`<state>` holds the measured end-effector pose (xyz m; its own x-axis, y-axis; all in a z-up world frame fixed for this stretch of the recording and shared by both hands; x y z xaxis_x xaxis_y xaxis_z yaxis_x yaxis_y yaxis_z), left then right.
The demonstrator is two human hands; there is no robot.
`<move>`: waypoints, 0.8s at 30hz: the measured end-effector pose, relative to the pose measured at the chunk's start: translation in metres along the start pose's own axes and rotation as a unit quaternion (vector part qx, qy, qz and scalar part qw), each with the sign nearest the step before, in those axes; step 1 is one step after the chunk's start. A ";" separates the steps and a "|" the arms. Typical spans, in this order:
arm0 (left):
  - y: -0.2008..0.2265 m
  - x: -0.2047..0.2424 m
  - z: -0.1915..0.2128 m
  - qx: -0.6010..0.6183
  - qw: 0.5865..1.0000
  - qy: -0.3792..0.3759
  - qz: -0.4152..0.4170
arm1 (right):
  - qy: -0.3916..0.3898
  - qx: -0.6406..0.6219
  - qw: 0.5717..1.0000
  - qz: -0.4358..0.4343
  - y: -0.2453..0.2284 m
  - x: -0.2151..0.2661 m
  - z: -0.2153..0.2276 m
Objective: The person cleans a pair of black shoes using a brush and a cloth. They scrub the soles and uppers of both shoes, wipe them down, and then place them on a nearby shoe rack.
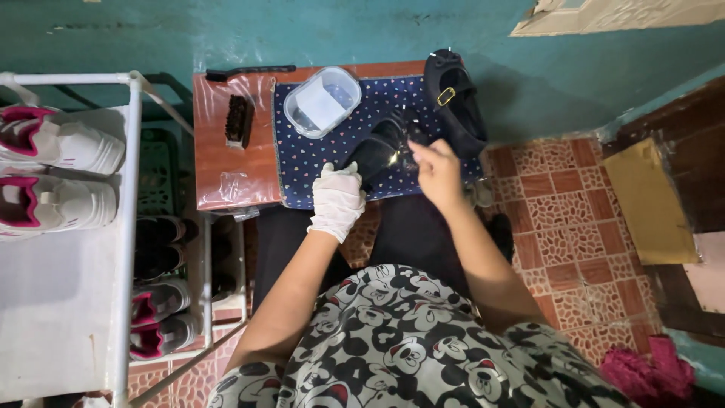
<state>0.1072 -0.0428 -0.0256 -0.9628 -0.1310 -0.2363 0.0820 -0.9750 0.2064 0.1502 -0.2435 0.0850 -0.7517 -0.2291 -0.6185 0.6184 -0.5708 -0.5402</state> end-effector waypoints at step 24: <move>0.025 0.032 0.087 0.040 0.958 0.260 0.116 | -0.139 0.225 0.962 -0.067 -0.071 -0.051 -0.063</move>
<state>0.0565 -0.0556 0.0546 -0.6615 -0.4340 -0.6116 0.2381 -0.8949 0.3775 0.1590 -0.1418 0.1184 -0.8889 -0.2963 -0.3495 0.3968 -0.8792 -0.2638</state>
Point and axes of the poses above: each hand's wrist, its own x-axis away from the middle knuckle, its own z-axis out of the back of the hand, y = z × x, the point moved 10 cm from there along -x, towards the middle knuckle, and after that the axes turned 3 degrees about y, right-handed, at the moved point
